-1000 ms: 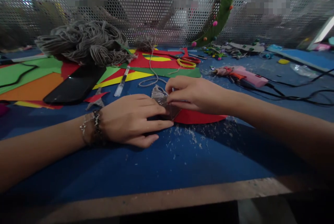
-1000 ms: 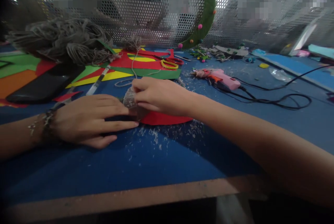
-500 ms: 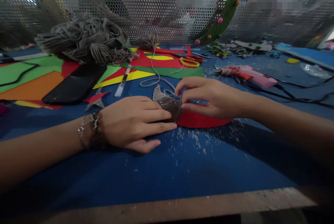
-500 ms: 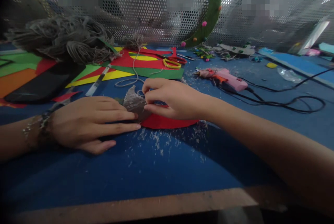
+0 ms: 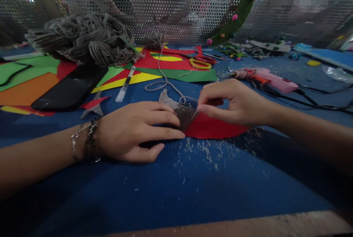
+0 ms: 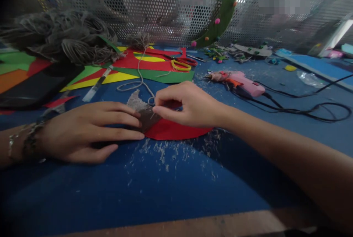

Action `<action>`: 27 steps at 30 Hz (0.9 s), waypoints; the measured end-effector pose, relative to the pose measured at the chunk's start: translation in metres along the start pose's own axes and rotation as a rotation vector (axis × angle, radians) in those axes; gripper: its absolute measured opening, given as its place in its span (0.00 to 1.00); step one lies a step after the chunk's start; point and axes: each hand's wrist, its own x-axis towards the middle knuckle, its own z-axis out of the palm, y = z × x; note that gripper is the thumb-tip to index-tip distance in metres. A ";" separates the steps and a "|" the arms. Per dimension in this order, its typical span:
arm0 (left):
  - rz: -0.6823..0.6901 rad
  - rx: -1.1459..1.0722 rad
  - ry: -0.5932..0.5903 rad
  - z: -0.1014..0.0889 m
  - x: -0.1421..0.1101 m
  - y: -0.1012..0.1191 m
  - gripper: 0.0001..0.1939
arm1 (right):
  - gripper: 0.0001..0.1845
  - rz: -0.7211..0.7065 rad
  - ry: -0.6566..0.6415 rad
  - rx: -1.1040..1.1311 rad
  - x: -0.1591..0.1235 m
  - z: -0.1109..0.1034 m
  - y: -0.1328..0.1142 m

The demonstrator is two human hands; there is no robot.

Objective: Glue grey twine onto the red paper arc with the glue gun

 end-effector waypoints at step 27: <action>-0.020 -0.016 -0.068 0.002 -0.009 -0.002 0.14 | 0.10 0.162 -0.063 0.012 -0.009 0.004 0.018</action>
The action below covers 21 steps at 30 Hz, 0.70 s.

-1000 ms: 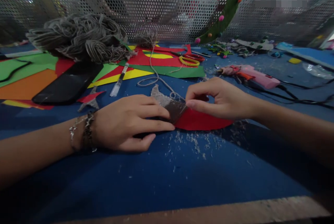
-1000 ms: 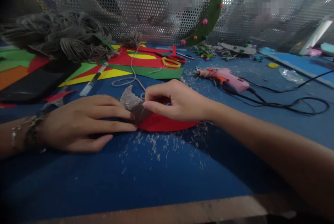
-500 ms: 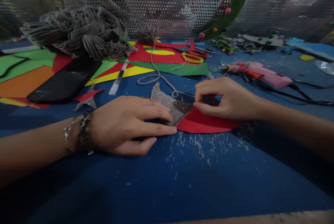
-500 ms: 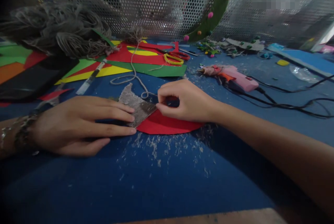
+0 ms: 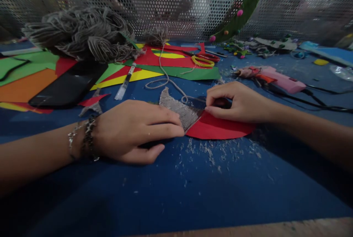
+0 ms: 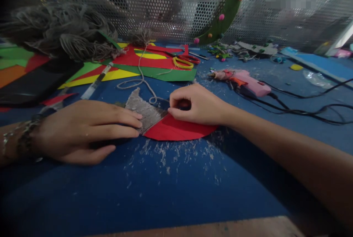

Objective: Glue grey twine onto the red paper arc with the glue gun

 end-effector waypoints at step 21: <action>0.086 0.057 0.035 0.001 0.003 -0.002 0.18 | 0.11 0.054 -0.054 -0.026 0.000 -0.004 0.006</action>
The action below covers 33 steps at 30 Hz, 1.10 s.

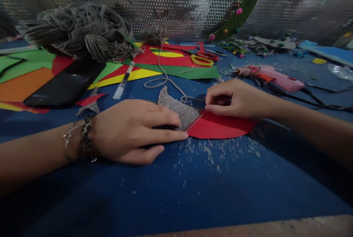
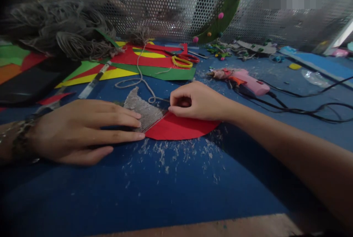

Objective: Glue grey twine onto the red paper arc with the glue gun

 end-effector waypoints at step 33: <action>-0.080 -0.032 -0.067 -0.004 0.002 0.003 0.15 | 0.12 -0.032 0.037 -0.123 0.003 0.004 -0.005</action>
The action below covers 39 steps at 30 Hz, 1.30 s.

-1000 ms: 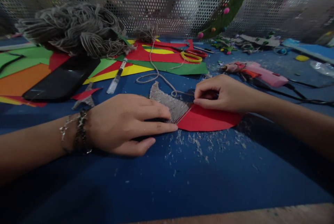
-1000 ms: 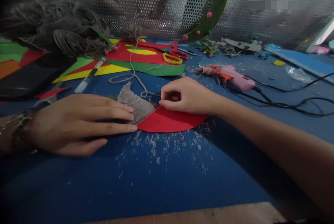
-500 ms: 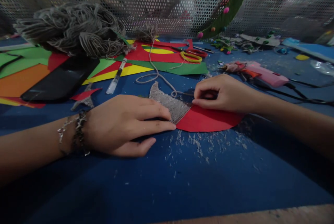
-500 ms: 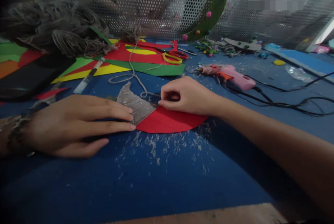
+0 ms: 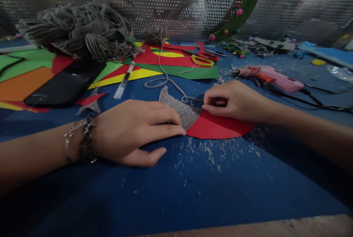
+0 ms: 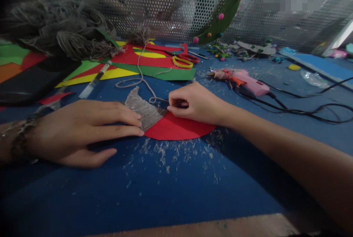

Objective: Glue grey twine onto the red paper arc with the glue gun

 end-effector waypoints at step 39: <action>0.081 0.069 -0.017 0.001 0.001 0.002 0.18 | 0.12 -0.021 -0.035 -0.062 0.001 0.002 -0.003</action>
